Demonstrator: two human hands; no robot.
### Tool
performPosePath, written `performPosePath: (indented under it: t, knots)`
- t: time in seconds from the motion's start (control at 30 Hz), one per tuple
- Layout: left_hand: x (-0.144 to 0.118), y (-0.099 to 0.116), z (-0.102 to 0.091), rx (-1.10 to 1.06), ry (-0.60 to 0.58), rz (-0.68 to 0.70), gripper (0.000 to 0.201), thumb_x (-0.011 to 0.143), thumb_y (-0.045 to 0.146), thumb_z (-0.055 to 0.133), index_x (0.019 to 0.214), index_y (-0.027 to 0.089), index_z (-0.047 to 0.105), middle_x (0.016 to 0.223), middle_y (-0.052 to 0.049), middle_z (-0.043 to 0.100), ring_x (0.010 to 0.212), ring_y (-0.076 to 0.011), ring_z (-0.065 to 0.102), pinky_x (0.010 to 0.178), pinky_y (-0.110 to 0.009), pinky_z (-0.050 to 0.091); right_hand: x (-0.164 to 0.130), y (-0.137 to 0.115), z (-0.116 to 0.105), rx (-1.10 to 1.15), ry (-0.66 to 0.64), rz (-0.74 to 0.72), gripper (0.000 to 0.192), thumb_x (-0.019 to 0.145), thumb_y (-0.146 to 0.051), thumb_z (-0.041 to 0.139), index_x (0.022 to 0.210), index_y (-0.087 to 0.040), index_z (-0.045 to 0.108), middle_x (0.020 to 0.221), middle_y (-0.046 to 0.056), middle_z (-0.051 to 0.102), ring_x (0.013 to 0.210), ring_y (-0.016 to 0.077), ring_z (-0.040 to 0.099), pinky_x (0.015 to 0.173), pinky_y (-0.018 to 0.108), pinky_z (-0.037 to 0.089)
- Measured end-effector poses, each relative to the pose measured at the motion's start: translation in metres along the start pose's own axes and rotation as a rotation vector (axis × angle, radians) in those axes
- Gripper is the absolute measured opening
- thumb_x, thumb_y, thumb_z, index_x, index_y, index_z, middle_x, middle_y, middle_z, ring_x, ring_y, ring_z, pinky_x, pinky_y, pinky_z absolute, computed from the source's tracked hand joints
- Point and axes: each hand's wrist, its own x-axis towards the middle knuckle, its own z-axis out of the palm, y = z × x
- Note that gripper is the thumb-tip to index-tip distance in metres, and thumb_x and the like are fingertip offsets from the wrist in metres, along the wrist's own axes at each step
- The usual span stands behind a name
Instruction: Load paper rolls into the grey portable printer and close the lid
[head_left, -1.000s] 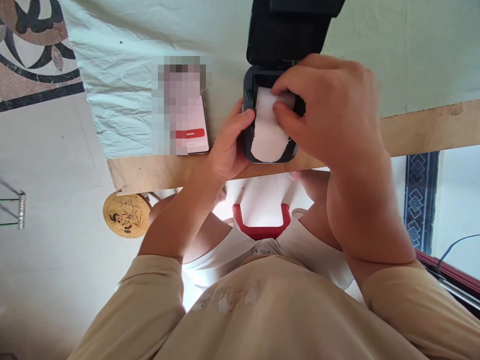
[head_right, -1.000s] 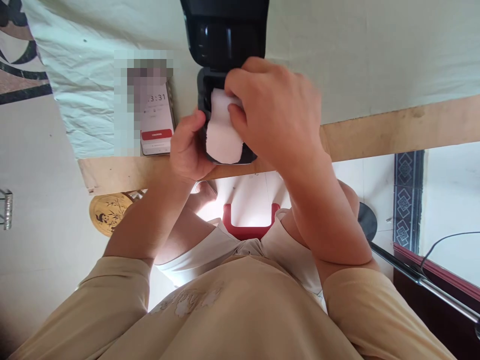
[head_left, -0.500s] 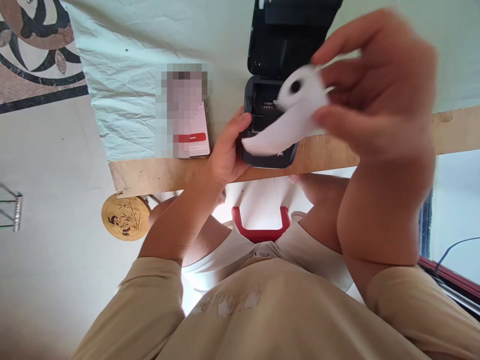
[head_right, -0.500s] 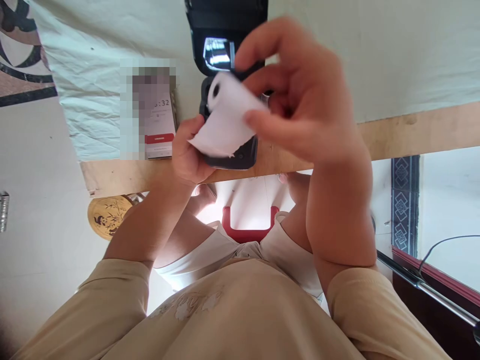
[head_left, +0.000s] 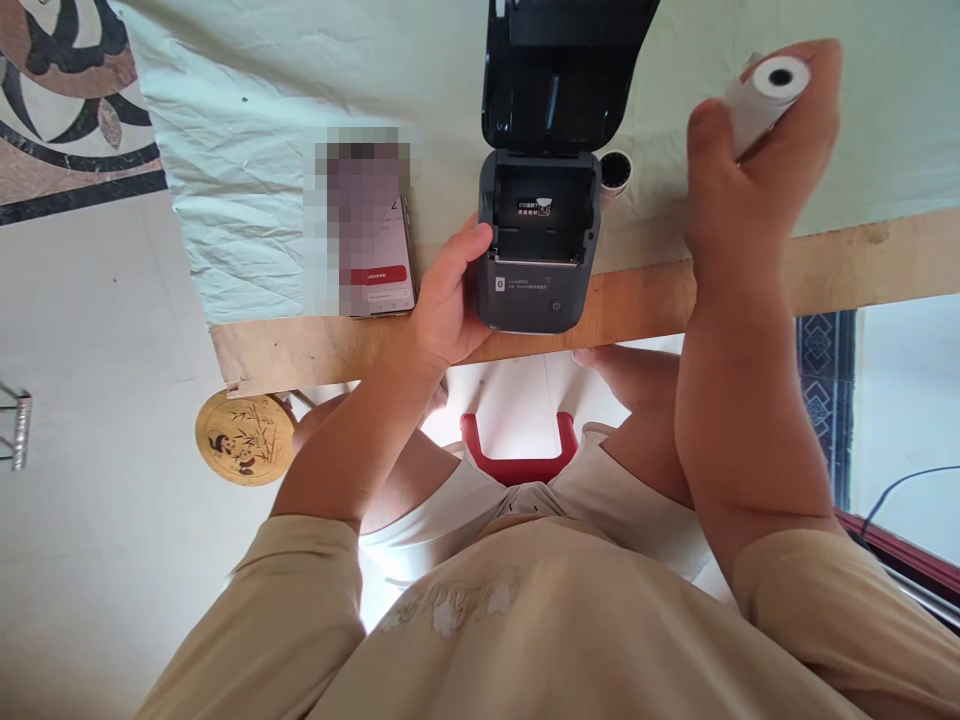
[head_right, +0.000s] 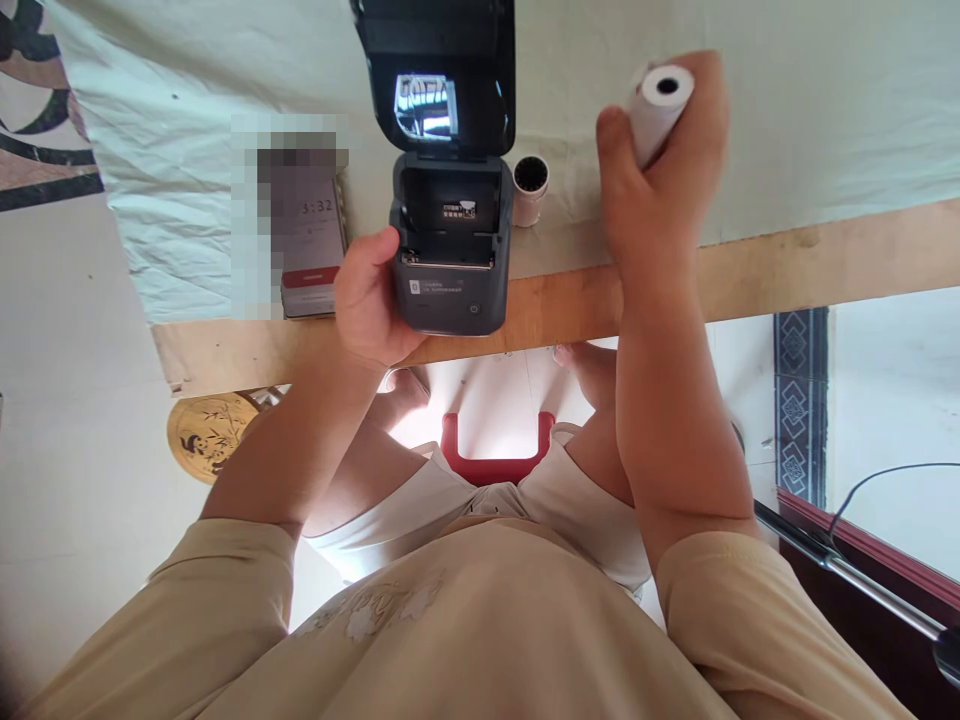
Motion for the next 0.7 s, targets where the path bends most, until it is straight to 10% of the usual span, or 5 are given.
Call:
performPosePath:
  t: [0.27, 0.47, 0.7]
  knots:
    - [0.000, -0.001, -0.004, 0.063, 0.056, 0.006, 0.028, 0.087, 0.035, 0.044, 0.097, 0.017, 0.064, 0.094, -0.006, 0.069, 0.112, -0.0260, 0.061, 0.092, -0.035, 0.051, -0.003, 0.005, -0.005, -0.382, -0.071, 0.170, 0.040, 0.070, -0.018, 0.063, 0.109, -0.026, 0.056, 0.095, 0.000, 0.060, 0.079, 0.0114, 0.049, 0.079, 0.029, 0.039]
    - [0.000, -0.002, -0.002, 0.057, 0.059, 0.001, 0.032, 0.087, 0.037, 0.040, 0.097, 0.017, 0.063, 0.091, -0.006, 0.068, 0.124, -0.0259, 0.055, 0.096, -0.038, 0.051, -0.020, -0.023, -0.010, -0.234, 0.069, -0.222, 0.041, 0.075, -0.008, 0.042, 0.112, -0.025, 0.048, 0.111, 0.002, 0.054, 0.107, 0.0155, 0.054, 0.098, 0.037, 0.043]
    - [0.001, 0.001, -0.002, 0.032, 0.071, 0.023, 0.026, 0.080, 0.039, 0.046, 0.083, 0.022, 0.066, 0.101, -0.005, 0.071, 0.120, -0.0285, 0.056, 0.097, -0.039, 0.051, -0.040, -0.033, 0.015, -0.226, -0.397, -0.213, 0.065, 0.073, -0.014, 0.050, 0.135, -0.029, 0.037, 0.138, 0.002, 0.046, 0.131, 0.0170, 0.044, 0.113, 0.038, 0.041]
